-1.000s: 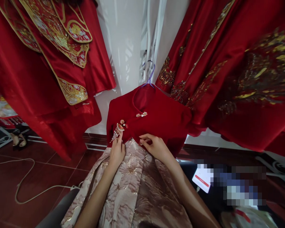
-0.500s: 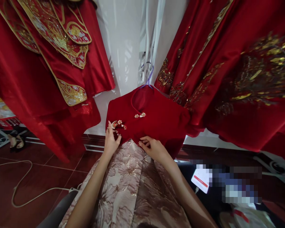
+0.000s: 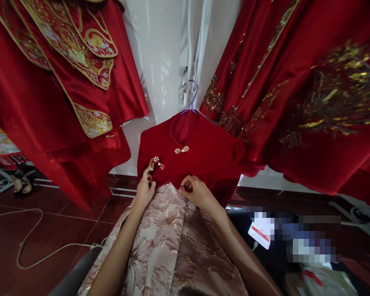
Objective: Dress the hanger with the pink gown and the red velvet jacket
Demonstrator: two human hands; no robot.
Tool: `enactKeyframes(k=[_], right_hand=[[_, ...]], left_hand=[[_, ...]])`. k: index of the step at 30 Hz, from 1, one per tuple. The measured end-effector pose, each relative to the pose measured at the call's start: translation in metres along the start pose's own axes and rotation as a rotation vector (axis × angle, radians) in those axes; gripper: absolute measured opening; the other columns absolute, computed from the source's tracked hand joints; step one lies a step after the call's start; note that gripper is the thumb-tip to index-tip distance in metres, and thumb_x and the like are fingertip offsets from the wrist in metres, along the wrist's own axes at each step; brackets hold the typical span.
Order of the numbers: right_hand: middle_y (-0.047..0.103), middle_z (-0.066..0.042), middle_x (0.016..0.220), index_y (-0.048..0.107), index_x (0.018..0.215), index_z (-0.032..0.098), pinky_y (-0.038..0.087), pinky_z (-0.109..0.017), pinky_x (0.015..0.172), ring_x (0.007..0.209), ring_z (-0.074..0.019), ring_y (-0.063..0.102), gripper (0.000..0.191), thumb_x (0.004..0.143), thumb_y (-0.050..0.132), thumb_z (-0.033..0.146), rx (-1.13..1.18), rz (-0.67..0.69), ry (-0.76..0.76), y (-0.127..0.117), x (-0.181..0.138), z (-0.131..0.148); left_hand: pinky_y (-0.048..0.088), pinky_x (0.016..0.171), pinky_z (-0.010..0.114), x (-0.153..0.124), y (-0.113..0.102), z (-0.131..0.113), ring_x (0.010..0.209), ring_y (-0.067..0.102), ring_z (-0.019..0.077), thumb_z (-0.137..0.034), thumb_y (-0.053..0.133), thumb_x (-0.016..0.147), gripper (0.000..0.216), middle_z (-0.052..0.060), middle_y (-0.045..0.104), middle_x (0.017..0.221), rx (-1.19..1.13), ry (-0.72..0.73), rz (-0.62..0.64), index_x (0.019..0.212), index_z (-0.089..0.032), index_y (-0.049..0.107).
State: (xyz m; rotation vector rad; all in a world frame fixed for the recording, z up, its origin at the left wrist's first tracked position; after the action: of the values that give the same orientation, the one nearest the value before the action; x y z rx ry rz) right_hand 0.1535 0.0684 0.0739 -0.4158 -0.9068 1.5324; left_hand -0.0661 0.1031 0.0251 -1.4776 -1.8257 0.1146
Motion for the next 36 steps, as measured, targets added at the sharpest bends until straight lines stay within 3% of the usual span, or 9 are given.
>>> enactKeyframes(k=[4, 9, 12, 14, 17, 19, 27, 31, 36], right_hand=[[0.06, 0.0, 0.074, 0.057, 0.081, 0.019, 0.046, -0.023, 0.06, 0.064, -0.0108, 0.056, 0.015, 0.07, 0.067, 0.024, 0.096, 0.018, -0.025, -0.004, 0.0, 0.004], [0.063, -0.001, 0.072, 0.055, 0.079, 0.018, 0.047, -0.022, 0.052, 0.06, -0.0106, 0.058, 0.019, 0.072, 0.066, 0.032, 0.307, 0.025, 0.043, -0.013, -0.001, 0.005], [0.063, -0.001, 0.071, 0.055, 0.08, 0.018, 0.046, -0.02, 0.041, 0.056, -0.0114, 0.059, 0.023, 0.071, 0.066, 0.035, 0.392, 0.046, 0.14, -0.017, -0.001, -0.001], [0.063, -0.001, 0.069, 0.056, 0.082, 0.018, 0.045, -0.02, 0.036, 0.054, -0.0125, 0.061, 0.024, 0.07, 0.067, 0.035, 0.425, 0.052, 0.185, -0.02, -0.001, -0.007], [0.064, -0.001, 0.065, 0.059, 0.082, 0.017, 0.048, -0.02, 0.037, 0.054, -0.0134, 0.063, 0.023, 0.07, 0.068, 0.034, 0.454, 0.034, 0.199, -0.028, 0.0, -0.014], [0.065, -0.002, 0.065, 0.061, 0.081, 0.016, 0.052, -0.022, 0.041, 0.054, -0.0132, 0.063, 0.023, 0.069, 0.069, 0.034, 0.472, 0.027, 0.205, -0.036, -0.002, -0.017], [0.069, -0.003, 0.073, 0.066, 0.084, 0.017, 0.058, -0.026, 0.061, 0.064, -0.0129, 0.066, 0.023, 0.069, 0.07, 0.033, 0.711, 0.383, 0.143, -0.059, -0.024, 0.029], [0.069, -0.003, 0.082, 0.065, 0.091, 0.018, 0.059, -0.028, 0.071, 0.077, -0.015, 0.068, 0.026, 0.069, 0.07, 0.03, 0.733, 0.359, 0.096, -0.047, -0.021, 0.035], [0.067, -0.003, 0.081, 0.064, 0.091, 0.017, 0.058, -0.027, 0.065, 0.075, -0.0141, 0.066, 0.021, 0.073, 0.066, 0.029, 0.558, 0.212, 0.015, -0.024, -0.01, 0.021]], left_hand=[[0.045, 0.074, 0.028, -0.009, -0.028, -0.01, 0.072, 0.056, 0.0148, -0.015, 0.044, 0.078, 0.023, 0.001, 0.059, 0.084, -0.029, -0.107, -0.141, 0.1, -0.02, 0.048], [0.04, 0.072, 0.023, -0.017, -0.056, -0.081, 0.073, 0.048, 0.0126, -0.009, 0.037, 0.079, 0.014, 0.0, 0.047, 0.079, -0.199, -0.056, -0.423, 0.083, -0.021, 0.044], [0.041, 0.078, 0.024, -0.032, -0.041, -0.12, 0.08, 0.048, 0.0135, -0.01, 0.036, 0.082, 0.014, 0.002, 0.046, 0.086, -0.307, -0.028, -0.492, 0.089, -0.02, 0.044], [0.042, 0.078, 0.025, -0.041, -0.016, -0.128, 0.083, 0.05, 0.0145, -0.009, 0.039, 0.081, 0.019, 0.004, 0.049, 0.09, -0.318, -0.019, -0.398, 0.096, -0.02, 0.044], [0.043, 0.083, 0.03, -0.05, 0.032, -0.124, 0.09, 0.052, 0.0181, -0.009, 0.047, 0.078, 0.028, 0.006, 0.052, 0.094, -0.215, 0.097, -0.006, 0.104, -0.019, 0.048], [0.042, 0.088, 0.035, -0.054, 0.05, -0.112, 0.096, 0.051, 0.0205, -0.011, 0.049, 0.079, 0.03, 0.007, 0.052, 0.099, -0.137, 0.125, 0.11, 0.108, -0.019, 0.05], [0.042, 0.089, 0.034, -0.055, 0.039, -0.094, 0.097, 0.049, 0.0192, -0.021, 0.051, 0.085, 0.018, 0.009, 0.045, 0.1, -0.081, 0.038, -0.117, 0.101, -0.018, 0.057], [0.044, 0.077, 0.028, -0.056, 0.04, -0.093, 0.083, 0.052, 0.0157, -0.018, 0.05, 0.084, 0.011, 0.005, 0.051, 0.088, -0.108, 0.012, -0.079, 0.093, -0.018, 0.057], [0.043, 0.069, 0.025, -0.058, 0.034, -0.09, 0.073, 0.053, 0.0131, -0.024, 0.051, 0.085, 0.007, 0.002, 0.054, 0.081, -0.149, -0.062, -0.13, 0.083, -0.019, 0.055]])
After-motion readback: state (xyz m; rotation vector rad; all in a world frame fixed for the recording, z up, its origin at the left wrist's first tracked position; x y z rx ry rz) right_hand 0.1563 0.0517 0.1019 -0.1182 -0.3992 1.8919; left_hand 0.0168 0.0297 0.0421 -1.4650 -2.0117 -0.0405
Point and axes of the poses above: each hand's wrist, its own x-axis towards the middle knuckle, its own y-axis out of the palm, z = x × y, the point moved 5 cm from there along x, towards the middle knuckle
